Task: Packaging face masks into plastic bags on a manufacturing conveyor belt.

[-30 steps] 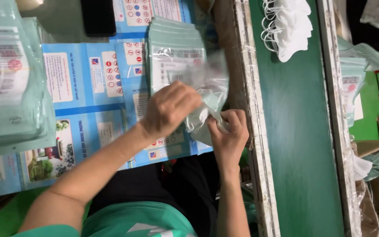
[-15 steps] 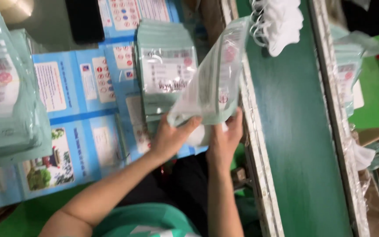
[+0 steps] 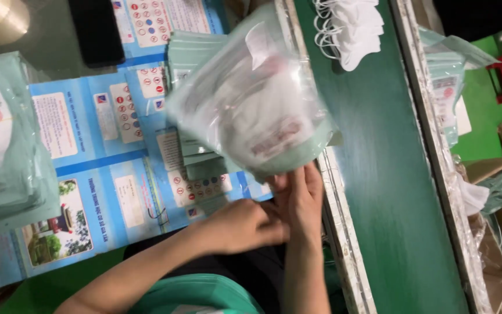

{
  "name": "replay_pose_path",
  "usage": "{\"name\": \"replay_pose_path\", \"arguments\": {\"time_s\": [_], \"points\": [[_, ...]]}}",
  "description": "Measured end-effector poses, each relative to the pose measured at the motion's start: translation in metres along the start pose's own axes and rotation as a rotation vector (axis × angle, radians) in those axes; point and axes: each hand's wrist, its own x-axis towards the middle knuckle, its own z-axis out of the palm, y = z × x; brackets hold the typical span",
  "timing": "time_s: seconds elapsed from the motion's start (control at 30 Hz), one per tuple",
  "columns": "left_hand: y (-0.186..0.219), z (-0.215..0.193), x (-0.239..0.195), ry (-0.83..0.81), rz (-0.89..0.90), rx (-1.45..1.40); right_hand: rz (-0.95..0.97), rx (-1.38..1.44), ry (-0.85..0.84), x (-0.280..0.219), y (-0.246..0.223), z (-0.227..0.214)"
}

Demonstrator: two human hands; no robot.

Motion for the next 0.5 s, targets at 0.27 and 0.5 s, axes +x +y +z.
{"name": "replay_pose_path", "arguments": {"time_s": [0.27,0.5], "points": [[0.164,-0.048,0.000,0.477,0.785,0.953,-0.314,-1.187,0.042,-0.032,-0.046,0.034],[0.102,-0.039,0.001,0.311,0.786,0.614,-0.617,-1.486,-0.198,-0.029,-0.037,0.039]]}}
